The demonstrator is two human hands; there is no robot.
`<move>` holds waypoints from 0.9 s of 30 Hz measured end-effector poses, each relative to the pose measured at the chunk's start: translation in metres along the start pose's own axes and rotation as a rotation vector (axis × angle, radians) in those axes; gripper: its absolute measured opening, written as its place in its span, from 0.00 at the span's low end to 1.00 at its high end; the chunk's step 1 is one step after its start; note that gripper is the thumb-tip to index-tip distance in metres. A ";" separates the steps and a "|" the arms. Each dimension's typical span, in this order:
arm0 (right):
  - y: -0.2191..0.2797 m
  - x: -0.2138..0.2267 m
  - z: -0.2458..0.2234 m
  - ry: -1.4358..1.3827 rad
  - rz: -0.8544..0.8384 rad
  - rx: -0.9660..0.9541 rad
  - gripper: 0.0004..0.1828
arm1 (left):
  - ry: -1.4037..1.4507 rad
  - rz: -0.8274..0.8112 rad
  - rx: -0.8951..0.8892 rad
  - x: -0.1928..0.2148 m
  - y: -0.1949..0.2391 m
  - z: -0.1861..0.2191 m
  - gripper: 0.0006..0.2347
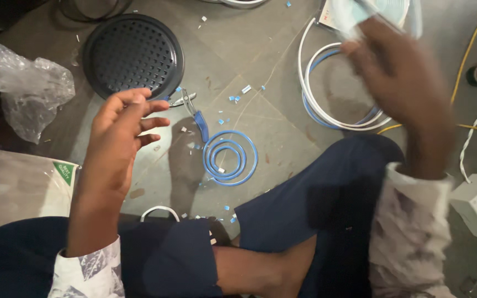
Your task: The person sits on the floor and uses wire strippers to remove the outer insulation from blue and white cables. They repeatedly cut the insulation, pull it off, and place the stripped pieces aside.
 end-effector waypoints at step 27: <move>0.047 -0.180 -0.111 0.236 -0.546 0.470 0.20 | -1.240 0.149 -0.245 -0.062 -0.016 -0.089 0.13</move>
Point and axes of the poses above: each hand's wrist, its own y-axis away from the middle knuckle, its own x-axis out of the back of the hand, z = x × y, the point moved 6 cm from there along -y, towards the middle knuckle, and after that the axes turned 15 degrees about x, right-handed, at the moved point
